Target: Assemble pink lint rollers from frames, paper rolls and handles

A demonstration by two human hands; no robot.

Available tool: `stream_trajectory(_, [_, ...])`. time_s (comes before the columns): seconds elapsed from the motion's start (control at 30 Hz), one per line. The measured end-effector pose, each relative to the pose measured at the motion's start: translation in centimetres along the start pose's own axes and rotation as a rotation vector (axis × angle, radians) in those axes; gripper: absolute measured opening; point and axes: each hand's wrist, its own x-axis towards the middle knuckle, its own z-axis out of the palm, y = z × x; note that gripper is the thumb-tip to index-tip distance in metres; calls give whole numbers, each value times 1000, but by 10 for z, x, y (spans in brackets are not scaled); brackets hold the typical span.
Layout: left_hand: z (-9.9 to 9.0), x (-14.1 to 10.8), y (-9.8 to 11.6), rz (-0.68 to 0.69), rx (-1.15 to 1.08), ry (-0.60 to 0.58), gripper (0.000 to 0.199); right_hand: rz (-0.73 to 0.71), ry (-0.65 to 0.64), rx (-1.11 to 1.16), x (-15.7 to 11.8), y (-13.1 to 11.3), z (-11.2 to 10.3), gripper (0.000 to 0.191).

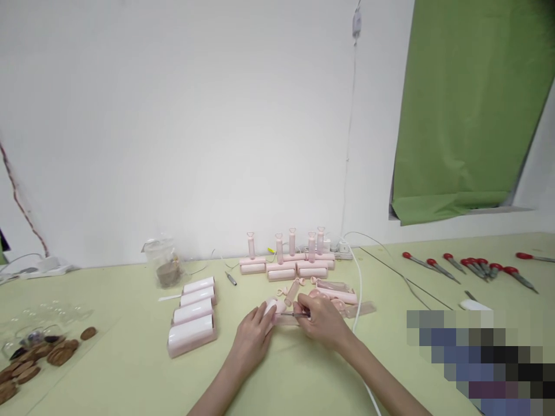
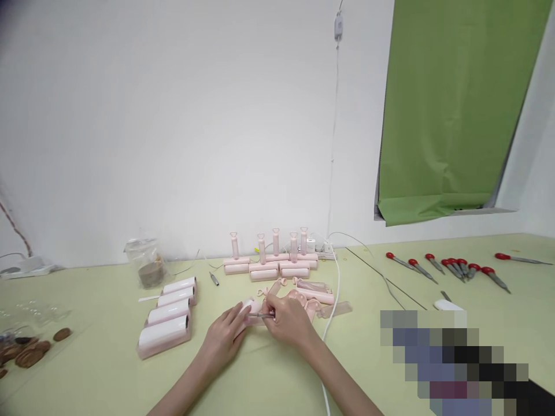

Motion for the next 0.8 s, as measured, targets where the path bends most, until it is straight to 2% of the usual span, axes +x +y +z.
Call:
stream_trajectory(0.1, [-1,3,6,-16,-6,-22,42,42,-34,63,3,3,-6,15])
stream_trajectory(0.2, [-1,4,0,-15,-6,-55,45,87,-96,129,5,11,-14,27])
stream_trajectory(0.27, [-3,3,-8,-98,-52,-53,46,145,-82,136,8,20,-18,32])
stream_trajectory(0.33, [-7,1,-16,-238,-157,-38,45,234,-29,101,15,31,-20,32])
stream_trajectory(0.43, [-18,0,-21,-377,-358,-31,45,343,-16,26,30,45,-14,21])
stream_trajectory(0.5, [-23,0,-20,-419,-494,-18,43,366,-65,-19,40,52,-5,12])
stream_trajectory(0.63, [-26,-1,-16,-471,-651,24,27,375,-203,-125,52,57,4,8])
stream_trajectory(0.7, [-23,-3,-14,-475,-665,70,24,400,-286,-166,54,58,0,12])
stream_trajectory(0.8, [-15,-4,-14,-534,-689,141,37,448,-407,-160,56,58,-15,24])
